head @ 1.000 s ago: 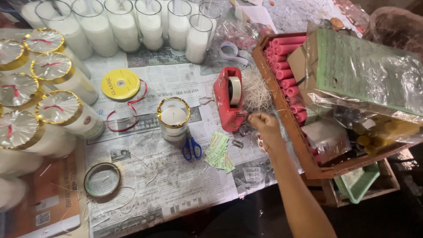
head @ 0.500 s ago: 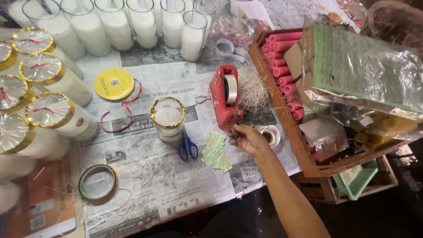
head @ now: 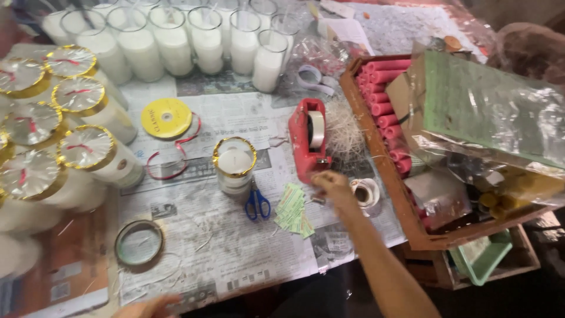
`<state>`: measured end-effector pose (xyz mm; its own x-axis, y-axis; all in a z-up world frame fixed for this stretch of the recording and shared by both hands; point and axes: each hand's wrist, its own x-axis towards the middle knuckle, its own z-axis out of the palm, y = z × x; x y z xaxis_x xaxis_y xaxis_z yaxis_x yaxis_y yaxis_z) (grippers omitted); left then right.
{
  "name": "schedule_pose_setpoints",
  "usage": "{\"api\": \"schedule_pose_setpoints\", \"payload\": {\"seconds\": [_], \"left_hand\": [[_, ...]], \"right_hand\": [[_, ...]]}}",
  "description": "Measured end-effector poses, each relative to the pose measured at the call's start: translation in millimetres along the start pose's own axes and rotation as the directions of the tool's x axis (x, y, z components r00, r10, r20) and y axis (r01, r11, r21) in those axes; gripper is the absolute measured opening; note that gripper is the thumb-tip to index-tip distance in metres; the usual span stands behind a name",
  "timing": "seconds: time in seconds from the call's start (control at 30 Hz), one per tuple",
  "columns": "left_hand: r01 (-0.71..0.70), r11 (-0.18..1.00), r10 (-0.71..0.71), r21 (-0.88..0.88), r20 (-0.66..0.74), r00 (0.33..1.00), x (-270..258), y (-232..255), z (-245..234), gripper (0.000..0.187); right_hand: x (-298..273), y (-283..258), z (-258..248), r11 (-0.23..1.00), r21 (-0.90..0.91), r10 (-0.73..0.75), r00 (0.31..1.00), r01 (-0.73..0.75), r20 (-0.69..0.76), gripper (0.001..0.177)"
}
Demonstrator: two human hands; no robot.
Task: Applying adhesive tape and decorative gold labels to the rims of glass candles at a production station.
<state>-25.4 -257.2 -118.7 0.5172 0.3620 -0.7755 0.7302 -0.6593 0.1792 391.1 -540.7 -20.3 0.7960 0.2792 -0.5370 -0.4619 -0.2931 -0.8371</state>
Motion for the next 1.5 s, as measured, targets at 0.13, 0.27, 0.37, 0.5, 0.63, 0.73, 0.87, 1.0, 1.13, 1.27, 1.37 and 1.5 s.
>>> {"api": "schedule_pose_setpoints", "payload": {"seconds": [0.13, 0.27, 0.37, 0.5, 0.63, 0.73, 0.87, 1.0, 1.13, 1.27, 1.37, 1.5], "left_hand": [[-0.321, 0.940, 0.276, -0.114, -0.299, 0.913, -31, 81, -79, 0.041], [-0.743, 0.607, 0.368, -0.280, -0.730, 0.576, 4, 160, -130, 0.083], [-0.826, 0.492, 0.373, -0.277, -0.790, 0.487, 25, 192, -147, 0.116], [-0.732, 0.488, 0.181, -0.476, -0.765, 0.618, -5, 204, -149, 0.095], [-0.808, 0.500, 0.066, -0.313, -0.916, 0.395, 29, 181, -129, 0.032], [-0.825, 0.515, 0.141, -0.233, -0.926, 0.350, -1, 188, -146, 0.017], [-0.881, 0.411, 0.337, -0.235, -0.858, 0.387, -17, 194, -158, 0.016], [-0.884, 0.421, 0.370, -0.202, -0.852, 0.370, -40, 195, -162, 0.010], [-0.882, 0.416, 0.357, -0.220, -0.853, 0.381, -59, 190, -166, 0.008], [-0.884, 0.400, 0.377, -0.243, -0.835, 0.401, -63, 188, -168, 0.009], [-0.886, 0.395, 0.375, -0.241, -0.839, 0.395, -56, 186, -165, 0.010], [-0.892, 0.378, 0.353, -0.246, -0.853, 0.385, -41, 182, -160, 0.010]], "right_hand": [[-45, -51, -14, 0.869, -0.314, -0.327, 0.919, 0.383, 0.219, 0.013], [-68, -71, 1, 0.712, -0.314, -0.432, 0.744, 0.628, 0.509, 0.021], [-72, -77, 23, 0.546, -0.299, -0.528, 0.599, 0.782, 0.602, 0.025], [-73, -83, 48, 0.421, -0.372, -0.526, 0.556, 0.828, 0.644, 0.024], [-77, -88, 68, 0.339, -0.394, -0.525, 0.519, 0.854, 0.674, 0.025], [-76, -89, 81, 0.328, -0.376, -0.478, 0.495, 0.867, 0.726, 0.024], [-72, -85, 86, 0.278, -0.419, -0.456, 0.503, 0.864, 0.734, 0.021], [-67, -85, 69, 0.581, -0.387, -0.416, 0.669, 0.717, 0.616, 0.024], [-32, -30, 43, 0.754, -0.275, -0.504, 0.794, 0.596, 0.340, 0.025], [-56, -1, 65, 0.934, 0.071, -0.323, 0.741, 0.350, 0.589, 0.086], [-67, 8, 87, 0.911, 0.193, -0.406, 0.711, 0.364, 0.574, 0.079], [-53, 20, 105, 0.798, 0.230, -0.602, 0.741, 0.556, 0.297, 0.007]]}}
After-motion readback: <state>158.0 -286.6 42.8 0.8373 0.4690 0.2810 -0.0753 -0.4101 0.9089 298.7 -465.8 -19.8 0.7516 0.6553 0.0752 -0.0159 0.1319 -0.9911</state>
